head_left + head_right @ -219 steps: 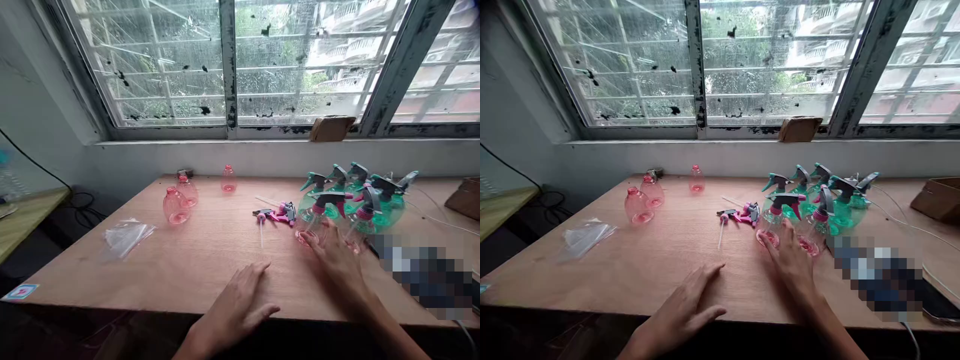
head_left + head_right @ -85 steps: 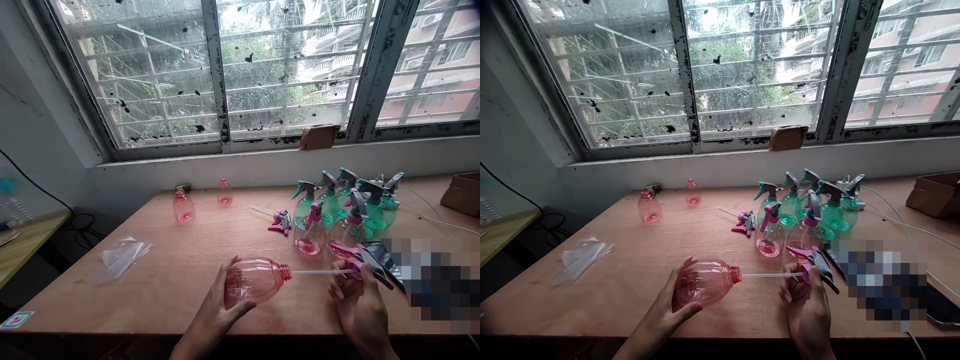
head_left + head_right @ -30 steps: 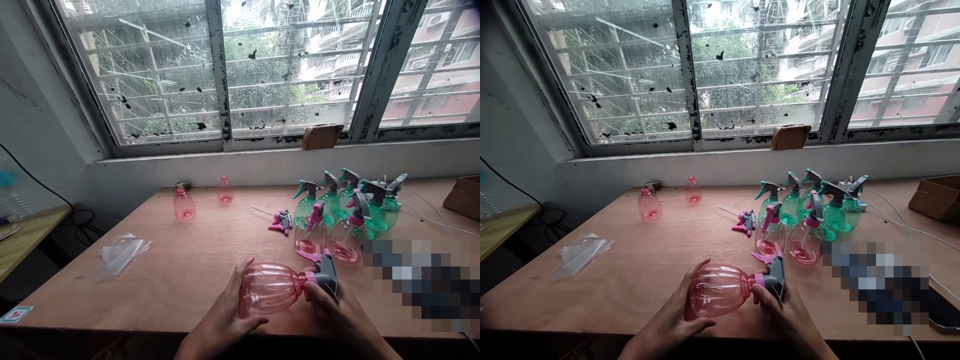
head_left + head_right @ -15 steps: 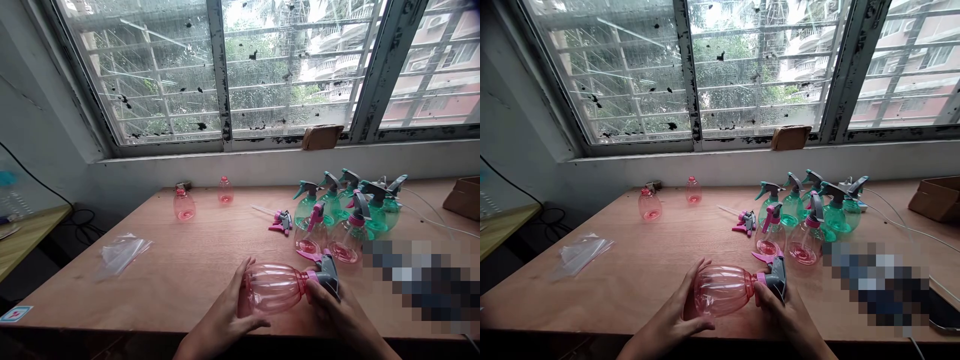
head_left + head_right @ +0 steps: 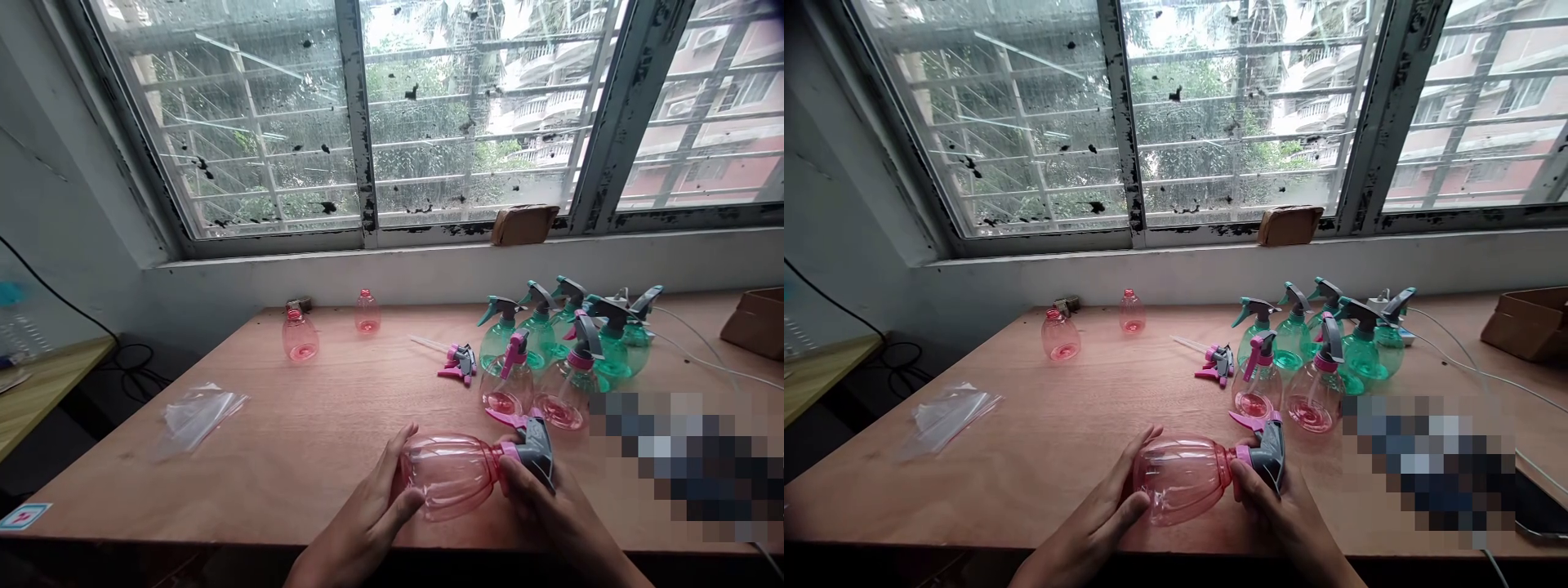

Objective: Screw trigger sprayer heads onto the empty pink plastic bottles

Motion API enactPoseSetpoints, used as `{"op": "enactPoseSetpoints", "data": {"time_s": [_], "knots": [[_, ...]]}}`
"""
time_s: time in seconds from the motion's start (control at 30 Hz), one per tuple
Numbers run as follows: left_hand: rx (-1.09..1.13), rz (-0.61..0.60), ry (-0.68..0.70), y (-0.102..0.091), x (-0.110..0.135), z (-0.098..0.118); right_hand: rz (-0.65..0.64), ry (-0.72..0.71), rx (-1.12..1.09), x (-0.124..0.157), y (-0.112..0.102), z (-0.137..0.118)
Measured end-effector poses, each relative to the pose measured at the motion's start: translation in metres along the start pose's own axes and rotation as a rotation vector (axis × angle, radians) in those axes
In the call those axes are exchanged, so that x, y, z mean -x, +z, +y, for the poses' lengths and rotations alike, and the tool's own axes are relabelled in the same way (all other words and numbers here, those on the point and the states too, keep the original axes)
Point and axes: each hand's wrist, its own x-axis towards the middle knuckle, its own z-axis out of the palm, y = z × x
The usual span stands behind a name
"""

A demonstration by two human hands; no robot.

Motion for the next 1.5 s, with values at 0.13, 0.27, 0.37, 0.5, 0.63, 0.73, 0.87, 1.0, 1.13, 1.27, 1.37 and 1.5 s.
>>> {"op": "enactPoseSetpoints", "data": {"time_s": [0.13,0.27,0.37,0.5,0.63,0.73,0.87,1.0,1.13,1.27,1.37,1.5], "knots": [[-0.033,0.013,-0.008,0.002,-0.002,0.000,-0.027,-0.013,0.032,-0.001,-0.004,0.004],[-0.083,0.014,0.029,0.004,-0.003,-0.002,-0.032,-0.004,-0.001,0.000,-0.003,0.004],[-0.074,0.002,0.034,0.002,-0.002,-0.002,-0.008,-0.015,-0.005,0.000,-0.003,0.004],[-0.008,0.003,0.032,0.000,0.000,-0.001,-0.031,-0.007,0.035,-0.001,-0.005,0.006],[-0.007,0.004,-0.008,0.001,0.000,0.002,0.015,0.007,0.010,0.000,-0.004,0.009],[-0.007,0.007,-0.017,0.003,-0.002,0.002,0.068,0.029,-0.046,0.001,-0.001,0.010],[-0.052,0.010,0.018,0.004,-0.004,0.000,0.044,0.019,-0.022,0.000,-0.002,0.011],[-0.078,-0.010,0.016,0.003,-0.002,-0.003,0.011,0.020,0.016,0.000,-0.003,0.009],[-0.015,-0.035,0.048,0.000,0.000,-0.006,-0.013,0.033,0.030,0.001,-0.003,0.005],[-0.012,-0.042,0.015,-0.001,0.001,-0.005,-0.023,0.039,0.022,0.001,-0.004,0.006],[0.023,-0.032,0.002,-0.001,0.000,-0.003,-0.015,0.039,0.017,0.000,-0.004,0.007],[0.049,-0.010,0.001,0.002,-0.002,-0.003,-0.025,0.012,0.041,-0.001,-0.005,0.007]]}}
